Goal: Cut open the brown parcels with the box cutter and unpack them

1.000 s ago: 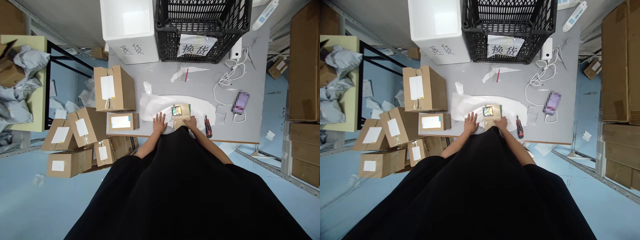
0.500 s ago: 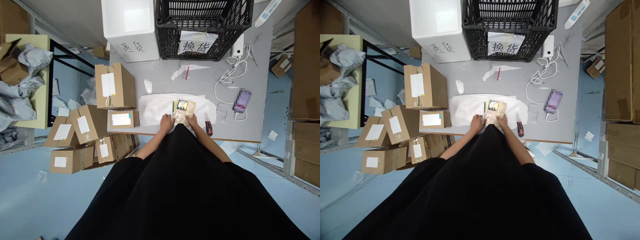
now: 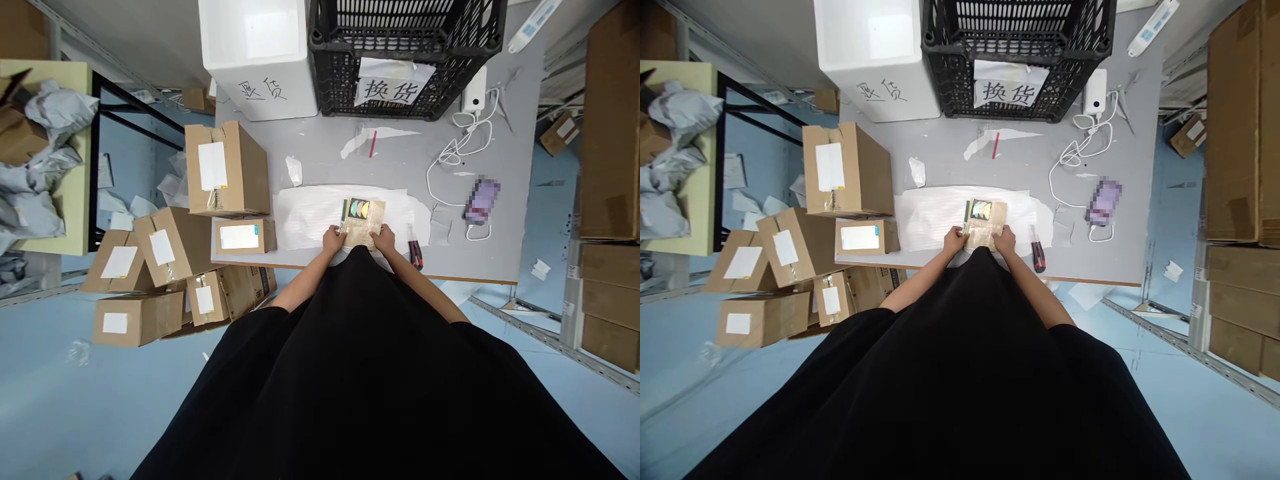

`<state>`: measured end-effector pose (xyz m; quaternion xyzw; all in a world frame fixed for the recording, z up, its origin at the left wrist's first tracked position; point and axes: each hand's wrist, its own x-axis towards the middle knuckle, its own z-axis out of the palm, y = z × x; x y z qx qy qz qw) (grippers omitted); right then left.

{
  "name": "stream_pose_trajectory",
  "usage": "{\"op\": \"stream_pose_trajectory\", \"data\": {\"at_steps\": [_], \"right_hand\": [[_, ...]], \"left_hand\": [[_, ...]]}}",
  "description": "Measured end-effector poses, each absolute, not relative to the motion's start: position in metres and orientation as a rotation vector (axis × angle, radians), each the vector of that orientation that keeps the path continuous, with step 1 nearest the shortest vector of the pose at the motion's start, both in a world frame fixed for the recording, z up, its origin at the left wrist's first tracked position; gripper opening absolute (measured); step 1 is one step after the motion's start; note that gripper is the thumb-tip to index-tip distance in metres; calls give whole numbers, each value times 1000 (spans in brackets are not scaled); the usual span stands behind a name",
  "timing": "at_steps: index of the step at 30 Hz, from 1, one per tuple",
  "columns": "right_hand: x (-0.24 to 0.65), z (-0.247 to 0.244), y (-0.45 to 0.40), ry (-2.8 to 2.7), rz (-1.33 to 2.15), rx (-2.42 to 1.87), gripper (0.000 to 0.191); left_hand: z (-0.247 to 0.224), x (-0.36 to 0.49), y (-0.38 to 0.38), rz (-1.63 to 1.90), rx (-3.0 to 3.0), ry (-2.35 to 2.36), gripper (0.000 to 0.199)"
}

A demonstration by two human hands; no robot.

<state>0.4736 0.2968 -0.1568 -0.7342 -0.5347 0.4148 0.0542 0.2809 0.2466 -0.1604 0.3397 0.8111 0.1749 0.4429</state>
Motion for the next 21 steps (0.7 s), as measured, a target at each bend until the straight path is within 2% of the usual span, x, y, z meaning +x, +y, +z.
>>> {"op": "stream_pose_trajectory", "data": {"at_steps": [4,10,16,21], "right_hand": [[467,-158,295,-1617,1278,-2198,33],[459,-160,308,-1633,1315,-2113,31],[460,-164,314,-1646,1415,-2111,33],[450,-163,306,-1795,1356,-2045,30]], "left_hand": [[-163,271,252,520,736,1969,20],[-162,262,255,744,455,1776,26],[-168,259,252,720,380,1803,14],[-168,259,254,695,430,1757,21]]}}
